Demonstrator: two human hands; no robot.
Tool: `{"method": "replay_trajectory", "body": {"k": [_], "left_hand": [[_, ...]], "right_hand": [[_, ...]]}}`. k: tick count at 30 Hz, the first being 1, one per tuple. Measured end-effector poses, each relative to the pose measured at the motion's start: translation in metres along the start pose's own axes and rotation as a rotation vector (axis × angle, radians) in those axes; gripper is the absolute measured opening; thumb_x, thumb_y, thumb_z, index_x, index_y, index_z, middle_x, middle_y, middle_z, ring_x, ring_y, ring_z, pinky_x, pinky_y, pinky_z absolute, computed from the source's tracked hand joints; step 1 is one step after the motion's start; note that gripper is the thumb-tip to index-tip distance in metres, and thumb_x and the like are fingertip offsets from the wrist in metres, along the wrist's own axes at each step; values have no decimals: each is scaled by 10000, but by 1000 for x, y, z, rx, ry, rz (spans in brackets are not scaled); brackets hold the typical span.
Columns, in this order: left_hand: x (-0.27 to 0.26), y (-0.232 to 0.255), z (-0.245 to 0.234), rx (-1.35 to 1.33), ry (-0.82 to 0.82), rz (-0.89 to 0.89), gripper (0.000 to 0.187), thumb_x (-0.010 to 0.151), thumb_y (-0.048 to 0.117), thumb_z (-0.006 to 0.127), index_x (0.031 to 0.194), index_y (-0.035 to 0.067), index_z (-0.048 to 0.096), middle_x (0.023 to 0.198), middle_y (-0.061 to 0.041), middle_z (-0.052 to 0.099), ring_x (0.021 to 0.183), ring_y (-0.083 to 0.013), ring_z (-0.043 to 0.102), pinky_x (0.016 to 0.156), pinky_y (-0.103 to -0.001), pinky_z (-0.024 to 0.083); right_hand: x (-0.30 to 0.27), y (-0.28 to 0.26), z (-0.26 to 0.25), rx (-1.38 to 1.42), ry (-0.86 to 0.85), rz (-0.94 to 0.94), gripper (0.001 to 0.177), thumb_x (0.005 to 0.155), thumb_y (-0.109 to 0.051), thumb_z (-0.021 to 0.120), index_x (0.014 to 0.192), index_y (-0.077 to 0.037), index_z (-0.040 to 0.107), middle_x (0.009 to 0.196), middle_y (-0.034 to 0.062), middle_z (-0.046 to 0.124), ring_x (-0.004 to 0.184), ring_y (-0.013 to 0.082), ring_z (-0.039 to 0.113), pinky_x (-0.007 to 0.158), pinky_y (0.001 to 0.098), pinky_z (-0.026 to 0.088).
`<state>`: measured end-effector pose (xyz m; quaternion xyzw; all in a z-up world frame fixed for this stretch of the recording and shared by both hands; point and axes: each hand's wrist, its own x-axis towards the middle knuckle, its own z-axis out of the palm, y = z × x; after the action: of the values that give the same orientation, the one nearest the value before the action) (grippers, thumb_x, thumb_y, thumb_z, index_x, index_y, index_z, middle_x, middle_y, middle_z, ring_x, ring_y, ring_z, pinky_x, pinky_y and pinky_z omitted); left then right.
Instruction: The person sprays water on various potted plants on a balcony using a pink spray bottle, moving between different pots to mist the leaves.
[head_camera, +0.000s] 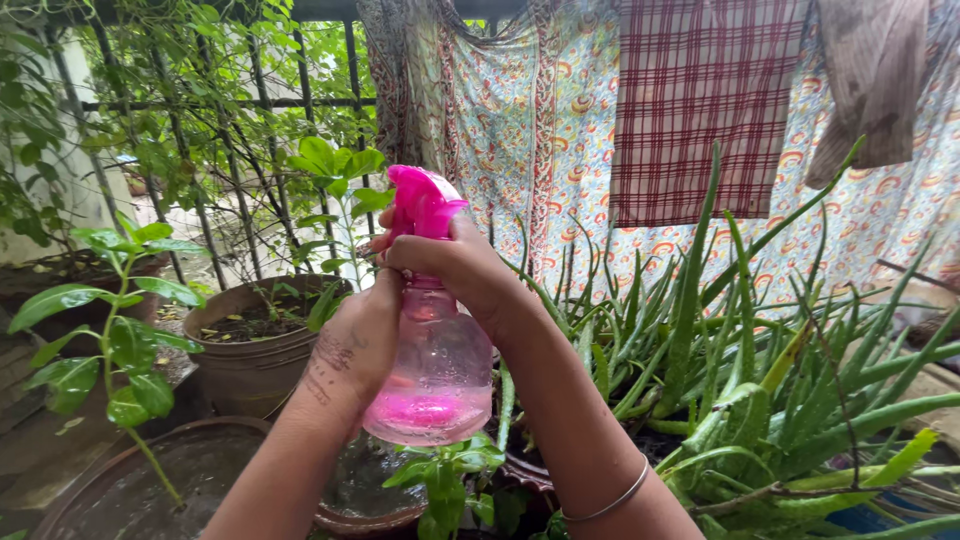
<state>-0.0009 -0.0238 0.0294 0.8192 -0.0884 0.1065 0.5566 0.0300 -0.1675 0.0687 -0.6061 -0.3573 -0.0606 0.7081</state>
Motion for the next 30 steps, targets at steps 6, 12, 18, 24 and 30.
{"method": "replay_trajectory", "body": {"k": [6,12,18,24,30], "left_hand": [[-18,24,13,-398,-114,-169,775,935,678,336,1129,13,684,939,-113,680,813,-257,654,714,-483,577],[-20,34,27,-454,-176,-235,688,929,690,369,1166,117,667,1020,-65,718,892,-248,679,721,-479,582],[-14,28,45,-457,-259,-208,725,969,629,275,1121,53,689,1003,-131,690,887,-269,676,758,-483,620],[-2,12,74,-149,-183,-136,712,1012,528,183,1079,25,682,939,-180,714,876,-277,681,845,-440,528],[4,-1,93,-189,-177,-160,758,1011,557,166,1111,-3,666,980,-169,729,942,-273,700,891,-428,526]], "right_hand": [[-2,-16,-16,-172,29,18,351,763,-155,737,1081,-35,650,944,55,683,856,149,668,788,315,565],[-9,-13,-30,-191,85,75,350,758,-164,743,1073,-47,644,926,39,664,829,142,656,771,310,554],[-19,-12,-44,-203,82,120,398,744,-153,740,1107,-27,637,928,54,676,817,145,663,743,306,560],[-34,-11,-57,65,-28,182,438,745,-44,714,1163,-1,590,965,107,698,900,214,705,852,334,598],[-41,-2,-68,172,-57,254,411,760,3,712,1147,26,578,962,105,684,875,230,716,837,382,607]]}}
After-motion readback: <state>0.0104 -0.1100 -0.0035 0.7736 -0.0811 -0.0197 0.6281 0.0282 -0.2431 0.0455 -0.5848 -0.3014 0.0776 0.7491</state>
